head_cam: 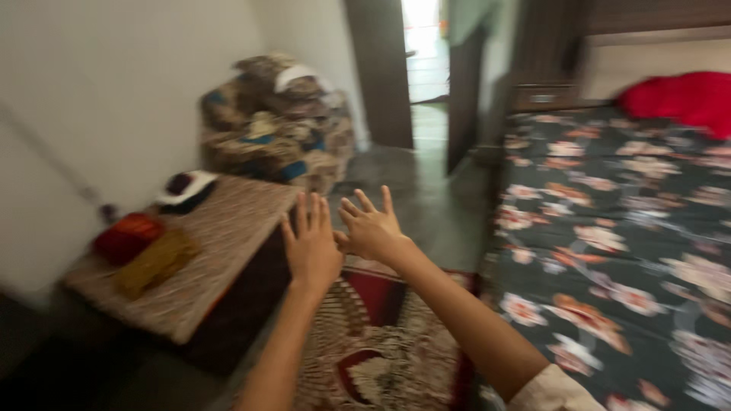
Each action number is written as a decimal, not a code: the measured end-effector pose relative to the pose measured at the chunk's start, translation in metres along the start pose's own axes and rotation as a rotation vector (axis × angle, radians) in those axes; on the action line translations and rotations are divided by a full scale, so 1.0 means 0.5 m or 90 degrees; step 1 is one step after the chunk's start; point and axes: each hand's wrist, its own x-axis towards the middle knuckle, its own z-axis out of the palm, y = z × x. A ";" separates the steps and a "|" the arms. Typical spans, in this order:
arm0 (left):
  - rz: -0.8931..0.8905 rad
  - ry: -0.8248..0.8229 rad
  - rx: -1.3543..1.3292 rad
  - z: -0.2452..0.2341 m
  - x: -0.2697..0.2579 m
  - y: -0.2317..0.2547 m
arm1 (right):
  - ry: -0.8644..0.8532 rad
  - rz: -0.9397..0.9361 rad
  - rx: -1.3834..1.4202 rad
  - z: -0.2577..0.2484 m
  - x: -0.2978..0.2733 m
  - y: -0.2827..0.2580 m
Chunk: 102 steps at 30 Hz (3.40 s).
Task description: The person picks up folded linens from a table and places them on a window sill, then picks up a stuffed toy from a bed and moves it to the table, and finally adjusts a pillow and pulls up the duvet to straighten the bed.
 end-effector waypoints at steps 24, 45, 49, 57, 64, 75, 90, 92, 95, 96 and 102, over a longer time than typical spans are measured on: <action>-0.108 -0.031 -0.011 0.386 0.231 -0.900 | 0.122 -0.337 0.024 0.272 0.907 -0.484; -0.362 -0.228 -0.038 0.851 0.292 -1.579 | -0.046 -0.404 0.081 0.478 1.530 -0.845; -0.277 -0.217 0.033 0.893 0.296 -1.661 | -0.037 -0.434 0.028 0.577 1.633 -0.913; -0.352 -0.382 -0.025 1.011 0.300 -1.784 | -0.225 -0.396 0.016 0.750 1.780 -0.964; -0.396 -0.473 -0.034 1.215 0.274 -1.836 | -0.311 -0.411 0.024 1.034 1.876 -0.975; -0.917 -0.502 -0.038 1.481 0.131 -1.895 | -0.312 -0.050 0.314 1.375 1.902 -0.973; -1.176 -0.071 -0.378 1.543 -0.037 -1.919 | -0.545 0.252 0.415 1.581 1.858 -0.933; -1.193 -0.085 -0.467 1.532 -0.041 -1.940 | -0.520 0.236 0.508 1.577 1.842 -0.926; -1.125 -0.077 -0.522 1.521 -0.040 -1.957 | -0.537 0.272 0.667 1.566 1.854 -0.929; -1.087 -0.069 -0.529 1.521 -0.038 -1.954 | -0.551 0.294 0.721 1.560 1.861 -0.922; -1.065 -0.075 -0.674 1.480 0.018 -1.961 | -0.504 0.220 0.892 1.463 1.876 -0.909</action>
